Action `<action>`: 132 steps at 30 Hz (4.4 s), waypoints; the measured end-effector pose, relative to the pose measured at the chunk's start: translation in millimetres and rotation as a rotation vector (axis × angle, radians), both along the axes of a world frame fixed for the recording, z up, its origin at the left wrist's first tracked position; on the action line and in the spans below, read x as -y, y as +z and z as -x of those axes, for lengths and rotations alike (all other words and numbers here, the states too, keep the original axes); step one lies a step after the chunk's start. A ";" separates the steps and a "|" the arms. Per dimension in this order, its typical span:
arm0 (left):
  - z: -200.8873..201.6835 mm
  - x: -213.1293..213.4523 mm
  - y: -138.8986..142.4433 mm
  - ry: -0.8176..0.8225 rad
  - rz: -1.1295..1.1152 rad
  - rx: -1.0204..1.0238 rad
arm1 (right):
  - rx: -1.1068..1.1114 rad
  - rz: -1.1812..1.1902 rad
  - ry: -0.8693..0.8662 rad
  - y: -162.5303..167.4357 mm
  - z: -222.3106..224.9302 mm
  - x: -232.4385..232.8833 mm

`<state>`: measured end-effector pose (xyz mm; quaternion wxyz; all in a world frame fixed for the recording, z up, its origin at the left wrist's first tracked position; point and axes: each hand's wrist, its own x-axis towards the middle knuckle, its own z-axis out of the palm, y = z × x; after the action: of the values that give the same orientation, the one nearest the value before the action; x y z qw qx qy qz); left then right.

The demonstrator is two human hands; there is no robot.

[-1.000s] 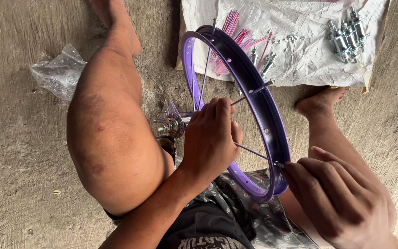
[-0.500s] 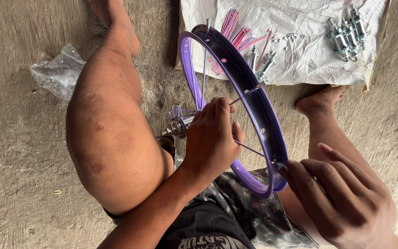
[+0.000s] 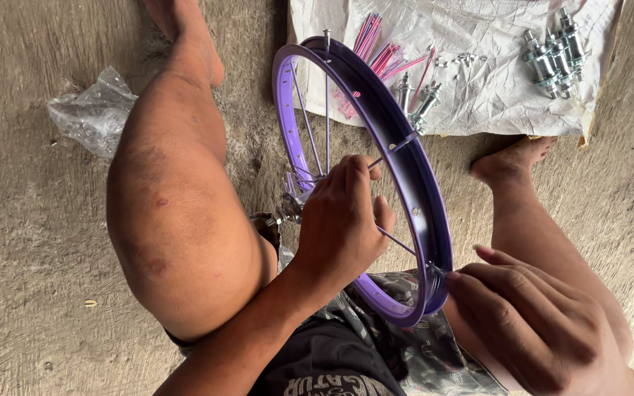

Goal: The person inserts purple spokes into a bicycle hub, then attaches a purple rim to the hub by threading the spokes through the rim holes and securing them with nuts. The person works on the floor with multiple wheel components nearby.

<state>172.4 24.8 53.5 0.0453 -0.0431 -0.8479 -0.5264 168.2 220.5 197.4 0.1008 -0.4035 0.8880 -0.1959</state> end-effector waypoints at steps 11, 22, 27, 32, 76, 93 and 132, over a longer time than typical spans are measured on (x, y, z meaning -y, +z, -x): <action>0.0 0.6 1.4 0.018 0.003 0.000 | -0.081 -0.097 -0.010 4.1 -0.1 5.2; -1.2 -0.3 0.5 0.012 0.005 -0.015 | -0.134 -0.148 -0.015 2.6 -3.2 5.7; -0.8 -0.7 0.4 0.021 0.017 -0.015 | -0.115 -0.067 0.002 4.4 -1.2 9.3; -1.2 -1.3 0.2 0.003 0.038 -0.016 | -0.185 -0.171 -0.004 7.4 0.1 12.7; -11.6 50.9 35.5 -0.033 -1.091 0.236 | 0.353 0.363 -0.590 -102.4 -5.0 59.5; -16.7 47.4 29.5 -0.013 -1.113 0.256 | -0.052 0.321 -0.616 -133.1 -30.1 77.5; -97.8 54.9 -25.4 -0.182 -1.105 0.714 | -0.011 0.424 -0.712 -82.2 -42.4 9.1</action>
<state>270.3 -30.1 28.1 -0.2674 0.0922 -0.4090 -0.8676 210.6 211.4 115.2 -0.0633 -0.0842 0.9127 -0.3948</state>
